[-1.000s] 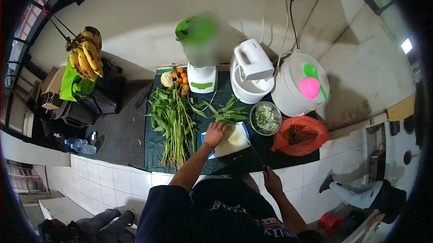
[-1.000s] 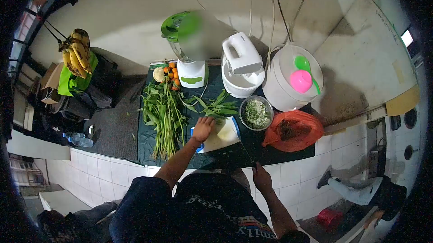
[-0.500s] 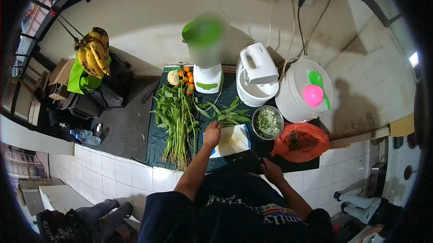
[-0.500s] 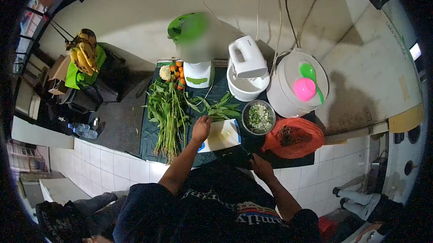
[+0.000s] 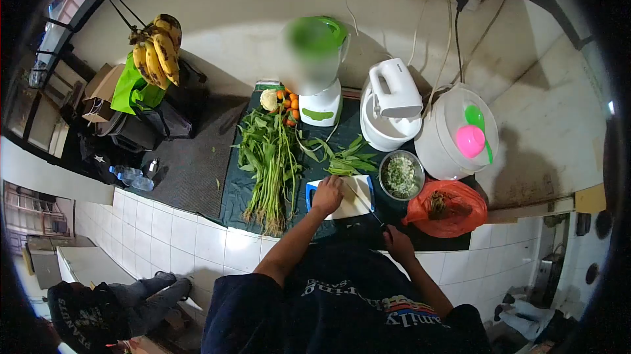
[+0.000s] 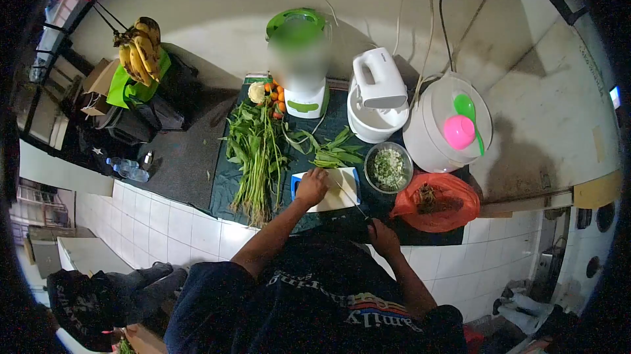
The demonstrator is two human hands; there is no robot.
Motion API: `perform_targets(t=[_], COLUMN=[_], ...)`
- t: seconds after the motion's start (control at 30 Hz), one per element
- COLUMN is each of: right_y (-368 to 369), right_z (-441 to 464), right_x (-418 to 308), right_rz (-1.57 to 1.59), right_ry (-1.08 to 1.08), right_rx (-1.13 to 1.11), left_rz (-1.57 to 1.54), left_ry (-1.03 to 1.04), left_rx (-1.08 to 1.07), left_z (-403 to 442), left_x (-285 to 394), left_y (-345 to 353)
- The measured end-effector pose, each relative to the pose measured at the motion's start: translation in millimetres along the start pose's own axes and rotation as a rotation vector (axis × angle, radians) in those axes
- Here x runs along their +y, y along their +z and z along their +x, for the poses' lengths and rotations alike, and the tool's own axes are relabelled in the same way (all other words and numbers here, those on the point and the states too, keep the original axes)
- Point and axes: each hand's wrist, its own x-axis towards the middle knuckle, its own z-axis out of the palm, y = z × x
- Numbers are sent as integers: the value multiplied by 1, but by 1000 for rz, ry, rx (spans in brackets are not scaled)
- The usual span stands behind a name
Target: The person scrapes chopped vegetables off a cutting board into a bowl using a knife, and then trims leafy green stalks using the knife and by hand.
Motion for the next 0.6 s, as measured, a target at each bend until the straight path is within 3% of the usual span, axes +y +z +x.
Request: perform_targets(t=[0.17, 0.3, 0.33, 0.37, 0.43, 0.53, 0.6], right_y=[9, 10, 10, 11, 12, 15, 22], right_z=[-24, -35, -37, -41, -44, -48, -51], right_x=[11, 13, 13, 12, 10, 16, 19], right_rz=[102, 129, 126, 153, 177, 83, 68], right_ry=[24, 42, 49, 98, 148, 164, 47], right_rx=[131, 239, 244, 232, 225, 43, 52], left_rz=[-237, -189, -121, -55, 2, 74, -46], left_ry=[-6, -79, -9, 60, 77, 67, 17], left_rx=[-61, -144, -35, 73, 86, 72, 21], left_z=[14, 32, 36, 40, 49, 65, 68], left_x=[-17, -7, -8, -8, -6, -13, -22], left_y=[4, -6, -4, 0, -1, 5, 5])
